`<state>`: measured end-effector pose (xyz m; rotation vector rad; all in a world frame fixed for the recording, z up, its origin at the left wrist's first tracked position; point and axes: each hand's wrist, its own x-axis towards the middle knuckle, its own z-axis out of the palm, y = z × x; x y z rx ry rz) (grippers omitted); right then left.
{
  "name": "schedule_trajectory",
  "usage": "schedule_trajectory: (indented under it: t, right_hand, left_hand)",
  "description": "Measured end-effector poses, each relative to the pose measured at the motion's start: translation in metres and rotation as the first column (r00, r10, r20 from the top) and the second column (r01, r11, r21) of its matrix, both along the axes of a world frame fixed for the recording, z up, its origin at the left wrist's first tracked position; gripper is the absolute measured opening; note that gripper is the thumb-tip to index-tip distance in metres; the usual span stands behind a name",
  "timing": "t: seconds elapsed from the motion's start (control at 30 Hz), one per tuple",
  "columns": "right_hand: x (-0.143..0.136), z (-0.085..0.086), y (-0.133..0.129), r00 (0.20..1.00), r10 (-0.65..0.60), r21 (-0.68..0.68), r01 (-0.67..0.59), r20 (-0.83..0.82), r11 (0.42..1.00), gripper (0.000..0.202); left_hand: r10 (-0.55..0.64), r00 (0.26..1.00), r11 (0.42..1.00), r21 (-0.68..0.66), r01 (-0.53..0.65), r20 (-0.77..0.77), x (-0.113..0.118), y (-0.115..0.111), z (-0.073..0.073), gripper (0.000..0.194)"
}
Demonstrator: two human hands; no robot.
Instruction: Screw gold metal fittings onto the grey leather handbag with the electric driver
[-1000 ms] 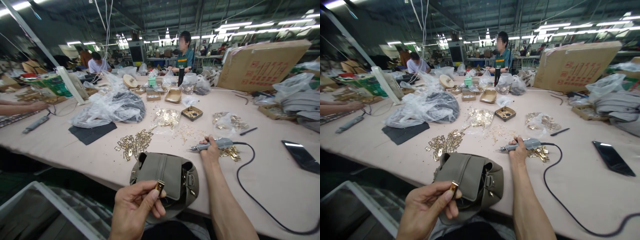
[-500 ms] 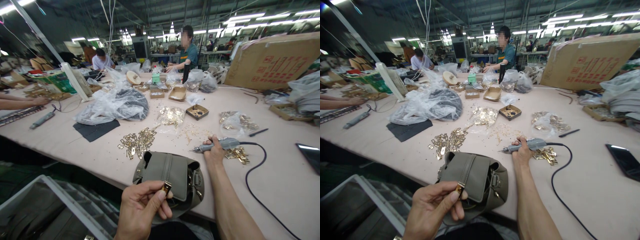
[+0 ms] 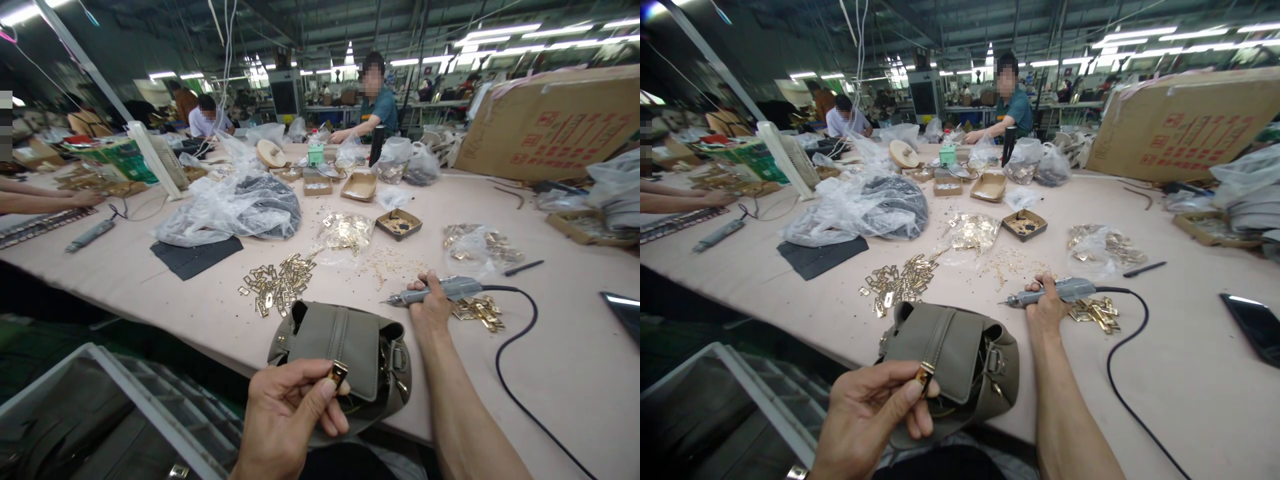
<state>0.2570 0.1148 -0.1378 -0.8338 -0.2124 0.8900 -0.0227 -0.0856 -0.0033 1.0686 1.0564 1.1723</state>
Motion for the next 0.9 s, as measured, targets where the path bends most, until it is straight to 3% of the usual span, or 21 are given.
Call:
schedule_trajectory:
  t: [0.67,0.8,0.9]
  right_hand:
    - [0.006,0.004,-0.005,0.998,-0.006,0.051,0.009,-0.056,0.999,0.048]
    - [0.012,0.014,-0.010,0.997,0.023,0.095,-0.016,-0.072,0.995,0.045]
    - [0.017,0.033,-0.023,0.997,0.038,0.162,-0.026,-0.066,0.986,0.043]
  left_hand:
    - [-0.004,0.999,0.999,0.033,0.003,0.040,0.003,-0.004,-0.006,0.028]
    - [0.022,0.998,0.999,0.022,-0.023,0.058,0.007,0.004,-0.005,0.033]
    - [0.054,0.996,0.998,0.005,-0.055,0.068,0.012,0.014,-0.003,0.037]
